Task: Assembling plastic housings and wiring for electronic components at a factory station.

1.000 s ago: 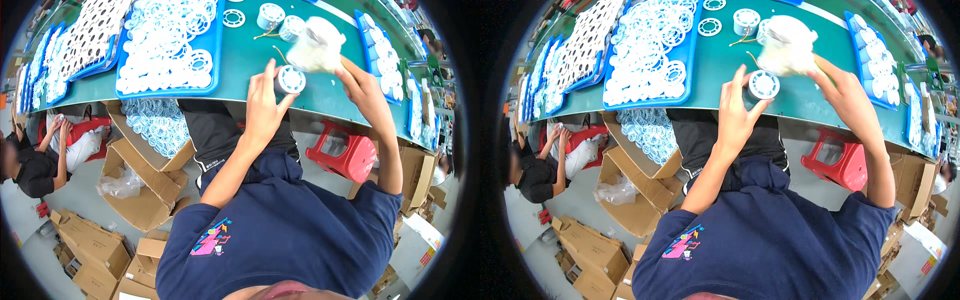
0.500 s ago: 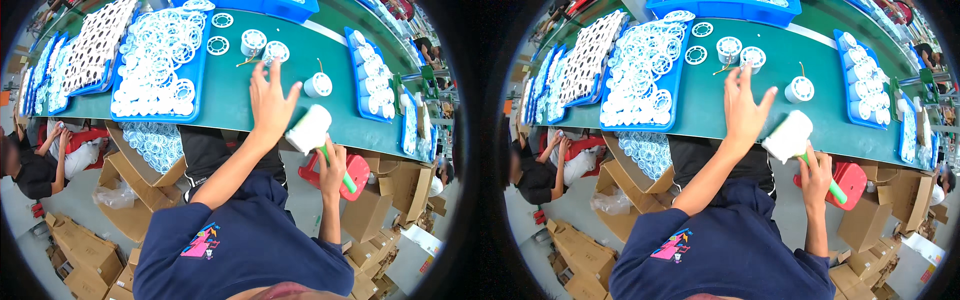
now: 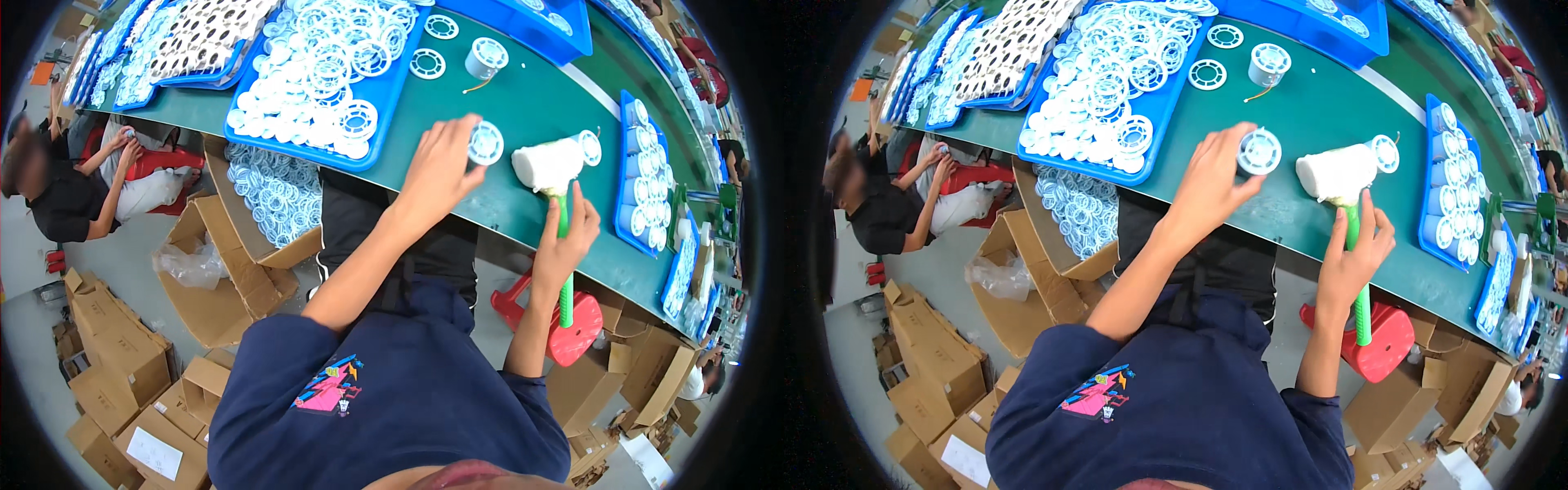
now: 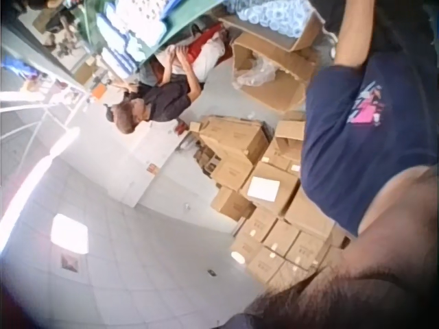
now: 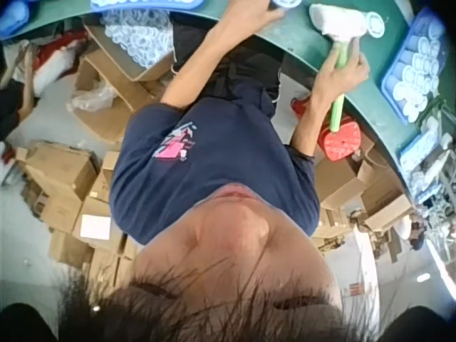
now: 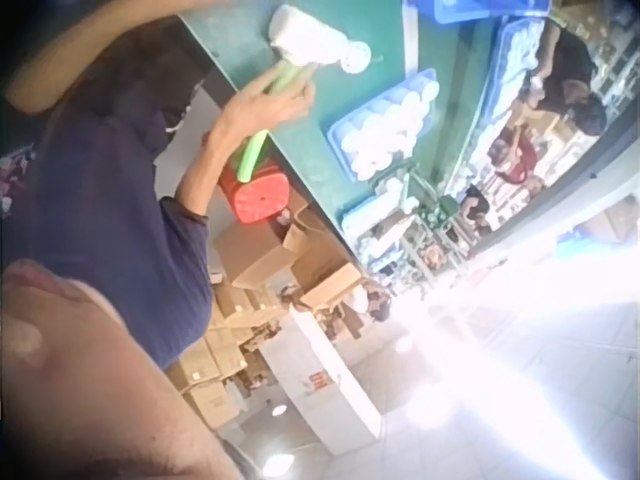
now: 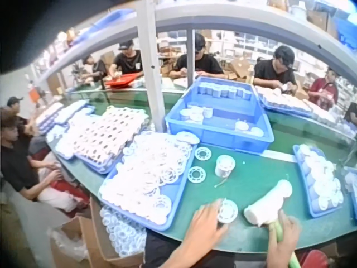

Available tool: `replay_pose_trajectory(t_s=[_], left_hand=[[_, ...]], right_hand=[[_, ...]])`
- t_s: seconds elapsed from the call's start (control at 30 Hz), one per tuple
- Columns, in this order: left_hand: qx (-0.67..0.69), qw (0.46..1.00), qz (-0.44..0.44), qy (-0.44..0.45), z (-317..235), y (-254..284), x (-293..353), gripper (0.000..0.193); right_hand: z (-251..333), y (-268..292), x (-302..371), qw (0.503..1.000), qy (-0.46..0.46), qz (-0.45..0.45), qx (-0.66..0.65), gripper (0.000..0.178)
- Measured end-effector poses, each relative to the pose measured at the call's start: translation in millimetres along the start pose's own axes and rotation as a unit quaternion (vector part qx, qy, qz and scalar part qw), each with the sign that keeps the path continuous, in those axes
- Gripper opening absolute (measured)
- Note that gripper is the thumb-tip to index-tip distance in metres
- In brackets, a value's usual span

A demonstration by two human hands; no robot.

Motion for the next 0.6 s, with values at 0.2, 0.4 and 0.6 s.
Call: replay_pose_trajectory(t_s=[0.2,0.4,0.6], left_hand=[[-0.010,0.994,-0.101,-0.030,12,6,29,0.066],[-0.079,0.991,-0.109,0.024,5,-3,33,0.075],[-0.008,0.985,-0.169,0.027,11,4,37,0.078]], right_hand=[[155,-32,-34,0.894,0.218,0.188,-0.343,0.022],[259,-134,-16,0.773,0.448,0.341,-0.291,0.023],[265,-144,-11,0.777,0.418,0.362,-0.300,0.027]])
Point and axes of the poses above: each hand's wrist, its own x-axis away from the middle knuckle, its own y-axis out of the back of the hand, z = x × y, the point moved 4 cm from there along -x, towards the middle knuckle, and after that the axes turned 7 degrees about -z, right-handed, at the moved point
